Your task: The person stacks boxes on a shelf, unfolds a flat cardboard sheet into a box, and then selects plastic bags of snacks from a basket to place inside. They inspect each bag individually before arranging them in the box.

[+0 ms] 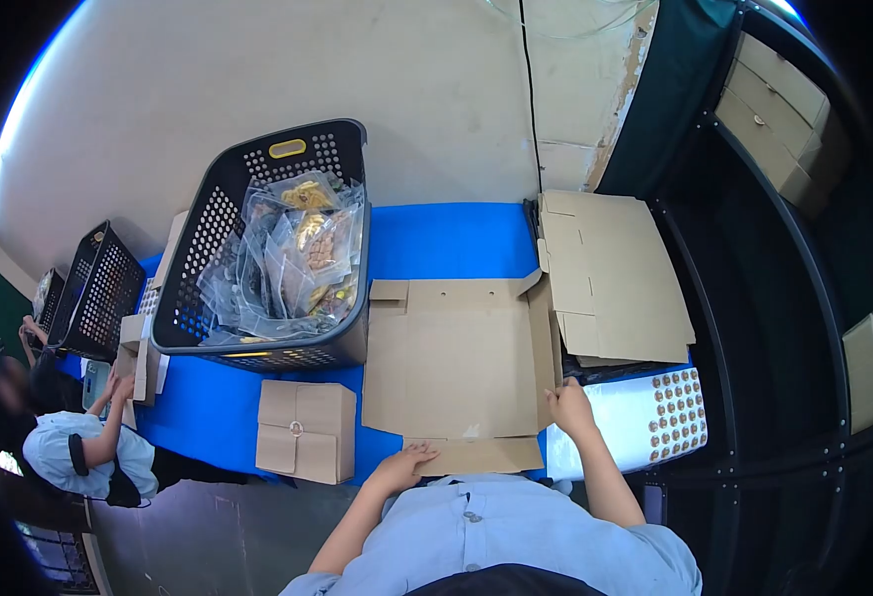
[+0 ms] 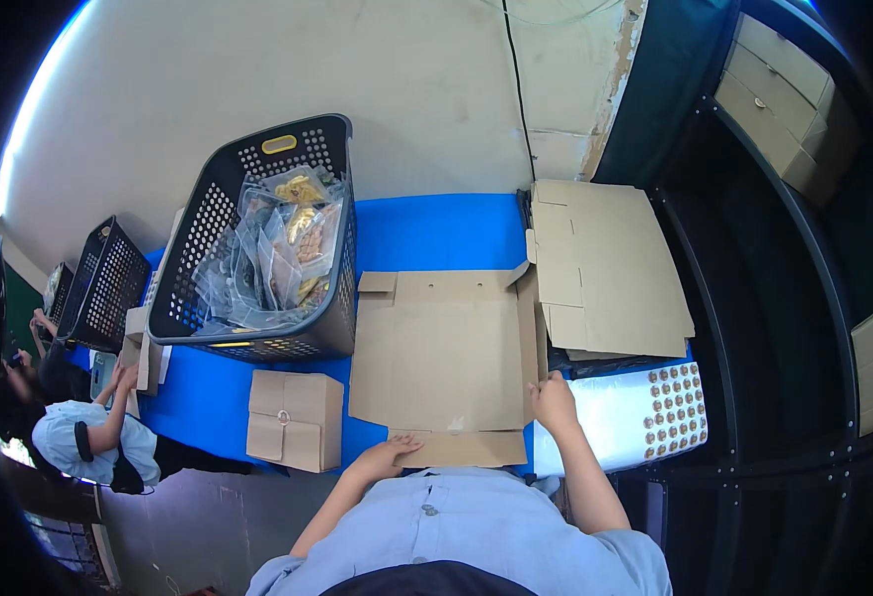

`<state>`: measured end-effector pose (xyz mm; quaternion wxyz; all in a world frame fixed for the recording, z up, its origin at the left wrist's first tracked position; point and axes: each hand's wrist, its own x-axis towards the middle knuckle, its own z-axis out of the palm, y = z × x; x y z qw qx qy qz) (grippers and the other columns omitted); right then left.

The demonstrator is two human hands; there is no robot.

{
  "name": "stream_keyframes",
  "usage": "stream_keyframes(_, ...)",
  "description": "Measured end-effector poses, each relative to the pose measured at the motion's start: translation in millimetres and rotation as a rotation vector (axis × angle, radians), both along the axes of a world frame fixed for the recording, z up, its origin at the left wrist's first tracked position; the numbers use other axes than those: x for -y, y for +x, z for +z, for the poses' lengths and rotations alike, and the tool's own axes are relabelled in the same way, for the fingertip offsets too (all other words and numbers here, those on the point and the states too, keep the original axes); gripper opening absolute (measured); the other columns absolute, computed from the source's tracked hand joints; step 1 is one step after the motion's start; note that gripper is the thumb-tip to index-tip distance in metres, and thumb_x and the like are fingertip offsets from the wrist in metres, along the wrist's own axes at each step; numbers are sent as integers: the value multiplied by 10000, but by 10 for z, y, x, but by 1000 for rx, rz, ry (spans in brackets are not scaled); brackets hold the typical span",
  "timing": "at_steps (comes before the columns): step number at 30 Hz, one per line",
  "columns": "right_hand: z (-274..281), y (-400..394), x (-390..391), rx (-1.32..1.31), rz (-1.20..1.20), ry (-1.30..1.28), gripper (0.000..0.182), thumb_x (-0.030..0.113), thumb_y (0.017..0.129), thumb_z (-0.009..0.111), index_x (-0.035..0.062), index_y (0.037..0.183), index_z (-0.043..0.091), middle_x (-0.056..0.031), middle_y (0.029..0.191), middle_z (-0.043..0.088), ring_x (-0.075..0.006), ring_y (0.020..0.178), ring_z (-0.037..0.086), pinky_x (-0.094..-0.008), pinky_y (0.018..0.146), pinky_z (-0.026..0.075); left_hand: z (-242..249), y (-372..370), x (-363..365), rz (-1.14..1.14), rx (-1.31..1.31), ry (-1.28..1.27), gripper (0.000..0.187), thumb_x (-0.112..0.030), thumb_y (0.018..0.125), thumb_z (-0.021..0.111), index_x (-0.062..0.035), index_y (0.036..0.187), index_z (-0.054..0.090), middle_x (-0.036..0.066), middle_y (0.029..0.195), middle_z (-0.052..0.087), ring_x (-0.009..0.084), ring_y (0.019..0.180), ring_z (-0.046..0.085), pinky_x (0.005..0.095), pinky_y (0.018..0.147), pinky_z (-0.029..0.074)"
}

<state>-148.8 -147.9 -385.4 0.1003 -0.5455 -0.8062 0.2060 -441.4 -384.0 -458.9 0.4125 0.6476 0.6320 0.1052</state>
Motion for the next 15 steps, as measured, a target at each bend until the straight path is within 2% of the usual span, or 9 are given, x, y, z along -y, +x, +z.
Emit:
stream_keyframes(1, 135, -29, 4, 1, -2, 0, 297, 213, 848, 618, -58, 739, 672, -256, 975, 611, -391, 906, 595, -449, 810, 477, 43, 21, -7, 10, -31, -32, 672, 6, 749, 544, -240, 1370, 474, 106, 1485, 337, 281, 1356, 347, 353, 1092, 326)
stream_keyframes(3, 409, -71, -4, 208, -50, -136, 319, 240, 879, 574, -31, 752, 685, -239, 802, 638, -412, 772, 629, -483, 739, 502, 55, 36, -25, 20, -61, -62, 671, 28, 758, 509, -247, 1369, 475, 112, 1480, 341, 280, 1351, 354, 351, 1085, 336)
stream_keyframes(4, 393, -60, -11, 209, -51, -137, 319, 240, 879, 574, -31, 752, 685, -239, 802, 638, -412, 772, 629, -483, 739, 502, 44, 36, -29, 18, -65, -69, 667, 29, 761, 500, -249, 1367, 477, 111, 1474, 353, 278, 1345, 364, 348, 1077, 346)
stream_keyframes(7, 456, -77, -53, 282, -36, -18, 289, 234, 878, 572, -1, 756, 687, -193, 658, 627, -429, 690, 623, -490, 694, 505, 38, 74, -41, 16, -87, -81, 657, 26, 769, 491, -254, 1363, 482, 106, 1462, 374, 278, 1333, 382, 338, 1063, 363)
stream_keyframes(9, 610, -172, -173, 119, -163, 99, 268, 259, 876, 581, 6, 874, 672, -205, 845, 657, -395, 835, 631, -445, 742, 510, 23, 94, -54, 14, -103, -82, 650, 21, 773, 489, -257, 1360, 486, 103, 1457, 383, 281, 1327, 389, 330, 1057, 370)
stream_keyframes(11, 600, -194, -332, -36, -111, 367, 360, 312, 867, 608, 24, 1085, 609, -214, 1124, 600, -377, 1049, 568, -426, 835, 488, -19, 101, -33, 37, -96, -65, 631, 10, 784, 485, -260, 1354, 494, 98, 1457, 386, 276, 1334, 383, 380, 1068, 357)
stream_keyframes(12, 547, -197, -447, -37, -120, 362, 360, 312, 867, 608, 24, 1085, 609, -214, 1124, 600, -377, 1049, 568, -426, 835, 488, -17, 100, -29, 29, -99, -69, 631, 10, 784, 485, -260, 1354, 494, 98, 1457, 386, 276, 1334, 383, 380, 1068, 357)
stream_keyframes(14, 342, -132, -682, 36, -162, 390, 585, 420, 865, 599, 100, 1337, 469, -215, 1361, 433, -390, 1241, 422, -453, 970, 405, 2, 105, -33, 60, -81, -99, 636, 3, 780, 505, -259, 1359, 487, 95, 1462, 382, 271, 1341, 375, 476, 1082, 322)
stream_keyframes(15, 203, -44, -753, 31, -170, 387, 585, 420, 865, 599, 100, 1337, 469, -215, 1361, 433, -390, 1241, 422, -453, 970, 405, 59, 117, -29, 53, -88, -101, 636, 3, 780, 505, -259, 1359, 487, 95, 1462, 382, 271, 1341, 375, 476, 1082, 322)
